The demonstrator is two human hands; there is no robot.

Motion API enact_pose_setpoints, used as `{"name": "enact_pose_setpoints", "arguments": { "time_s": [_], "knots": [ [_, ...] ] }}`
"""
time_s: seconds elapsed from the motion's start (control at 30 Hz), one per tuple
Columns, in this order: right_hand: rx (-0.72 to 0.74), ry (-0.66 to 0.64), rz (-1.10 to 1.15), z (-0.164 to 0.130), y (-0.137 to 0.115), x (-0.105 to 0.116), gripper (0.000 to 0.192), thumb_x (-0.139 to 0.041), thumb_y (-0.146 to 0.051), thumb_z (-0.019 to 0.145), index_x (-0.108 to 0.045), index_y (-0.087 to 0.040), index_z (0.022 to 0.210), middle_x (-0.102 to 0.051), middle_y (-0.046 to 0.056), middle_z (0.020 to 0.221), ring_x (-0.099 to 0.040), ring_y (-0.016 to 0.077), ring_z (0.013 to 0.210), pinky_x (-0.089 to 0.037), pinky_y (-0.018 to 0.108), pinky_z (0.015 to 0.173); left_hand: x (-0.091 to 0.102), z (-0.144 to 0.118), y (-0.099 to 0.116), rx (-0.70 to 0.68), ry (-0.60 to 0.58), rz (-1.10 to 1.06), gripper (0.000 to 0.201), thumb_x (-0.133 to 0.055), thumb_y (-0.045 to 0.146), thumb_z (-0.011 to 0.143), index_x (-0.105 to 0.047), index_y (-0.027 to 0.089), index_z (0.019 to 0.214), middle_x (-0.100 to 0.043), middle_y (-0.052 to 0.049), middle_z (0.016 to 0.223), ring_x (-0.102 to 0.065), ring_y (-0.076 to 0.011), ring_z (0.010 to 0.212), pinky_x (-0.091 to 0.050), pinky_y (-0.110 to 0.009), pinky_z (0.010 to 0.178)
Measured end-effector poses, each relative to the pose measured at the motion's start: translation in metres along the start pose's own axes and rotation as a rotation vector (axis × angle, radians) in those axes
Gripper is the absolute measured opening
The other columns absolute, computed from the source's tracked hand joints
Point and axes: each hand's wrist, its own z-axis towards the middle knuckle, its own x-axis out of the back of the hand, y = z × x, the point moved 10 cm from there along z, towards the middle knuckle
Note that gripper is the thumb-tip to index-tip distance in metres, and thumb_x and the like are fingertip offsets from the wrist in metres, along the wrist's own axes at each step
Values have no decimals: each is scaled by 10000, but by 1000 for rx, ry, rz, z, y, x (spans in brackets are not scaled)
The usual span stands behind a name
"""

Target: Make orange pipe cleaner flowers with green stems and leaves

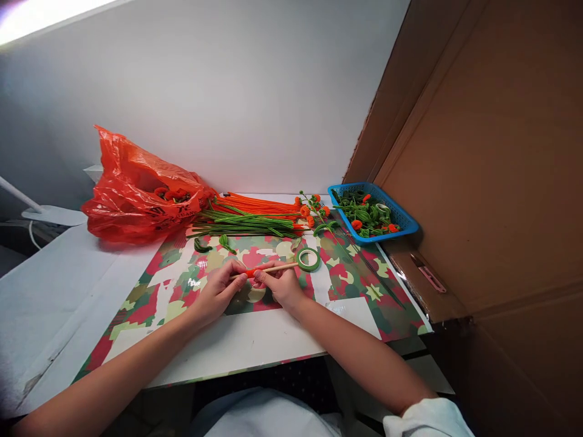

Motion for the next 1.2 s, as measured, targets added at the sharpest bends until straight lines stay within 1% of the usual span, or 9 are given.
{"name": "enact_pose_setpoints", "arguments": {
  "time_s": [0.1, 0.3, 0.47, 0.6, 0.73, 0.87, 1.03, 1.1, 1.2],
  "knots": [
    [5, 1, -6, 0, 0, 0, 364, -843, -452, 527, -661, -205, 722, -680, -31, 581, -630, 130, 504, -534, 271, 558, -1, 0, -2, 5, 2, 5, 273, -534, 459, 870, -465, 199, 824, -482, 57, 599, -392, -90, 484, -266, -203, 464],
    [16, -7, -9, 0, 2, -1, 349, -846, -433, 541, -655, -205, 724, -678, -35, 580, -634, 126, 505, -537, 260, 555, 2, 0, -3, 12, 21, 31, 282, -547, 461, 865, -475, 192, 818, -538, 32, 630, -473, -105, 517, -335, -207, 470],
    [-12, -16, 29, -1, 6, -2, 353, -843, -434, 556, -654, -194, 733, -677, -36, 578, -625, 116, 485, -517, 240, 524, 6, 0, 4, -45, 33, 120, 233, -599, 408, 848, -527, 187, 867, -634, -19, 783, -617, -153, 671, -455, -236, 550],
    [-30, -56, 42, 0, 6, -5, 344, -842, -425, 567, -677, -189, 755, -674, -37, 589, -618, 103, 490, -511, 225, 534, 6, 0, 6, -52, 39, 158, 228, -584, 413, 858, -550, 187, 850, -658, -20, 754, -611, -151, 644, -455, -235, 544],
    [-5, -107, -22, -1, 2, -10, 295, -824, -424, 599, -694, -201, 743, -661, -38, 585, -612, 100, 511, -498, 216, 539, 5, 0, 6, -25, 32, 129, 268, -585, 450, 849, -565, 187, 801, -658, -15, 714, -581, -142, 609, -435, -228, 528],
    [44, -110, -79, -3, -4, -10, 283, -811, -434, 615, -690, -209, 737, -655, -35, 600, -617, 113, 544, -504, 238, 562, 3, 1, 4, 10, 1, 111, 326, -563, 499, 848, -557, 181, 774, -587, 13, 638, -480, -111, 545, -348, -207, 485],
    [107, -146, -183, -5, -9, -12, 261, -797, -392, 651, -682, -193, 776, -647, -28, 612, -622, 120, 563, -509, 246, 564, -1, 1, -6, 71, -75, 43, 421, -514, 573, 849, -495, 175, 710, -387, 72, 539, -292, -76, 488, -221, -198, 460],
    [127, -165, -223, -7, -10, -14, 242, -770, -392, 689, -689, -194, 802, -649, -22, 644, -627, 120, 574, -513, 248, 568, -1, 1, -9, 78, -91, 31, 443, -504, 587, 849, -471, 176, 687, -338, 78, 537, -262, -74, 495, -201, -201, 463],
    [163, -191, -275, -10, -12, -15, 209, -741, -386, 725, -704, -201, 815, -648, -12, 691, -631, 123, 601, -518, 255, 584, -4, 1, -14, 97, -126, 4, 468, -495, 602, 850, -449, 176, 664, -306, 74, 556, -242, -74, 505, -182, -206, 460]
  ]
}}
